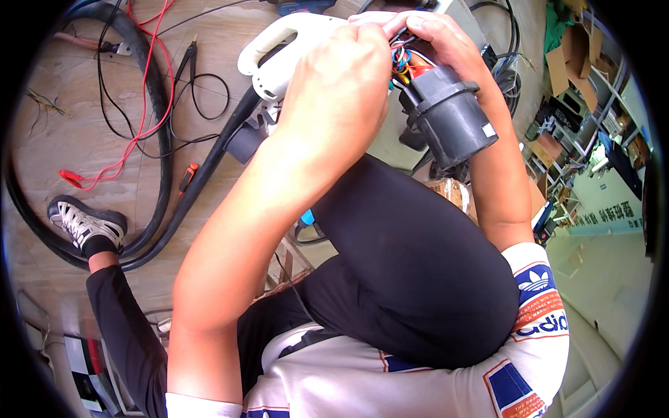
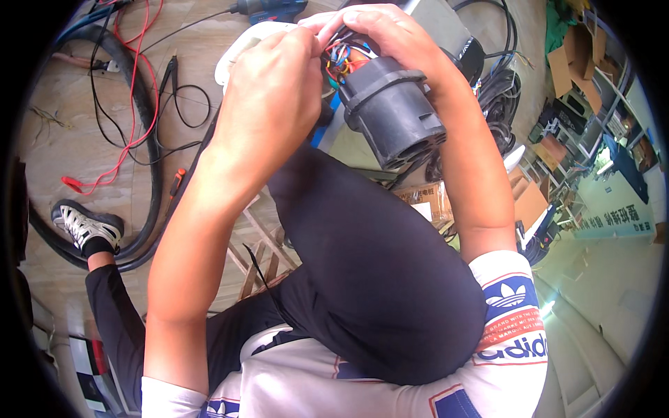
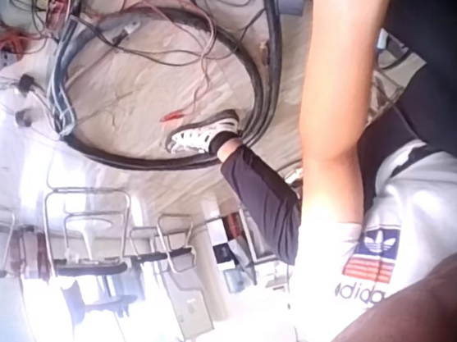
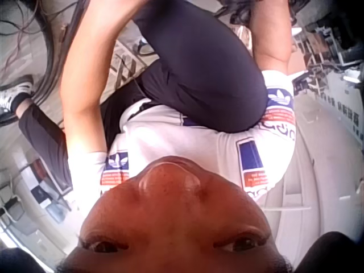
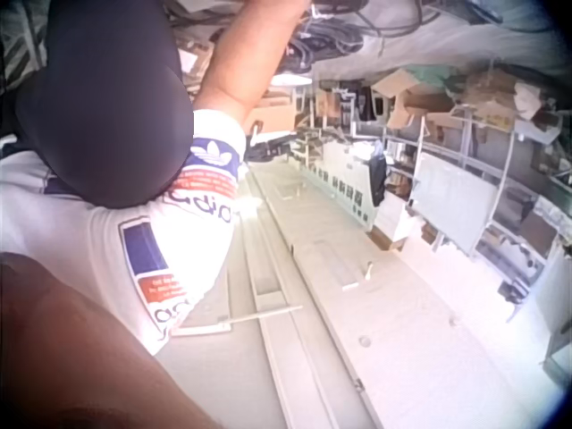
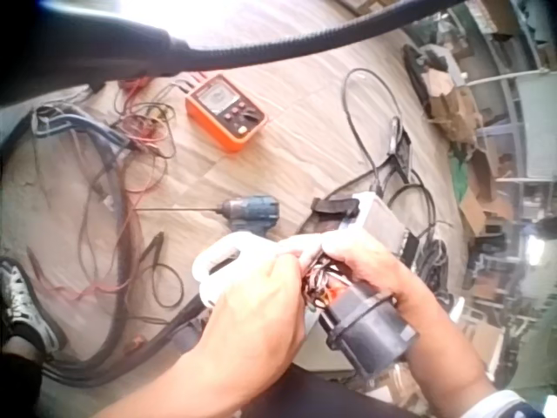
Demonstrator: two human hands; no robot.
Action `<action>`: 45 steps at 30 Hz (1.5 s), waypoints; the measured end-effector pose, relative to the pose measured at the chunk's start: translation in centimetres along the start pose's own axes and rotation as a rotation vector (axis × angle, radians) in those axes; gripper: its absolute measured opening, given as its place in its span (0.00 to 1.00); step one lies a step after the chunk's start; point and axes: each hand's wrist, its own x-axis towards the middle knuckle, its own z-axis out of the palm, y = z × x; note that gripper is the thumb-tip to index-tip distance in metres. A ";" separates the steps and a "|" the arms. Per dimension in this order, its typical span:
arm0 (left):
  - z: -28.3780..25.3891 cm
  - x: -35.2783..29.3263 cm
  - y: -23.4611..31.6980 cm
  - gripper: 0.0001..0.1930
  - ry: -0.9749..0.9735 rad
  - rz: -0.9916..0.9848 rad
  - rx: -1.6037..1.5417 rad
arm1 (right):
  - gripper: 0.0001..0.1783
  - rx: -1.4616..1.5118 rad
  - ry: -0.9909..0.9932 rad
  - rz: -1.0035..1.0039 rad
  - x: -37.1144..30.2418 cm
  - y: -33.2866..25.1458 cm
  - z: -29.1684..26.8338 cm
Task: The person tests wires using a multimeter and fits internal electrical components into a white plastic housing by hand.
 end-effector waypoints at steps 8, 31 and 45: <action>0.2 -0.8 0.7 0.07 -0.007 -0.096 0.151 | 0.19 0.473 -0.229 -0.019 0.8 -0.2 0.2; -3.6 -3.3 -11.8 0.12 0.221 -0.310 0.209 | 0.06 0.252 -0.302 0.052 2.3 -0.3 -0.6; -6.0 -6.4 -20.0 0.21 -0.164 -0.551 0.624 | 0.06 0.370 -0.286 0.080 1.9 0.5 -0.3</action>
